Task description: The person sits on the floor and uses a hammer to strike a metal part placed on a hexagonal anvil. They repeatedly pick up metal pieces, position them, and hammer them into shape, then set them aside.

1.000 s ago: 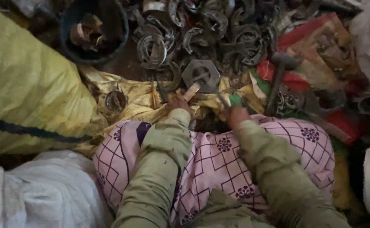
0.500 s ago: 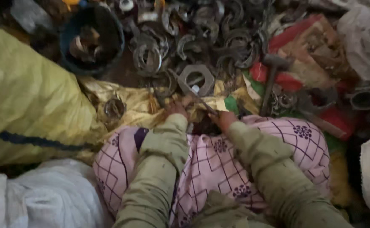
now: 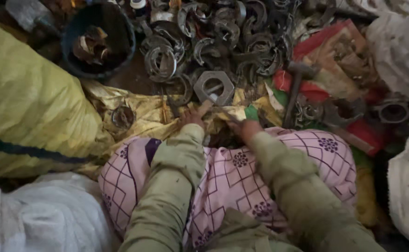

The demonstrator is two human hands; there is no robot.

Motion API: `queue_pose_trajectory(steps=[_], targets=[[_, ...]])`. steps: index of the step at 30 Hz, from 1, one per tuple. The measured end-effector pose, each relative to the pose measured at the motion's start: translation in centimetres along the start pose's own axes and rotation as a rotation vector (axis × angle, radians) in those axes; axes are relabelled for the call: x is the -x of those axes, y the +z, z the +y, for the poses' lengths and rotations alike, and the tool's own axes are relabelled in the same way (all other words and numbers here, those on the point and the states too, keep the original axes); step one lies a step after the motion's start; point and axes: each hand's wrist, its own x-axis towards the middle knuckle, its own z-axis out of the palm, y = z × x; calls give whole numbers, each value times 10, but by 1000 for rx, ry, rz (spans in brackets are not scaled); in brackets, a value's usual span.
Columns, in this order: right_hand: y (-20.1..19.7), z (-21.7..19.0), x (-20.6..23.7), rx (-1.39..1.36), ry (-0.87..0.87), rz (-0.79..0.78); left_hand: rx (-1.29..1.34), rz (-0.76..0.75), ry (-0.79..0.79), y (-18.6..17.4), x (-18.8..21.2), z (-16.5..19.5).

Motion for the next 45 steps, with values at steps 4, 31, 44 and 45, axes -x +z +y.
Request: queue_pose_trajectory(steps=[4, 31, 44, 45], targets=[[-20, 24, -7, -8, 49, 188, 101, -92, -38, -7, -7, 4], [-29, -28, 29, -166, -58, 85, -48, -47, -51, 0, 9, -1], [-84, -61, 87, -402, -263, 323, -84, -2, -12, 11, 4, -13], [-74, -58, 82, -446, -278, 318, -86, 4, -3, 10, 4, -12]])
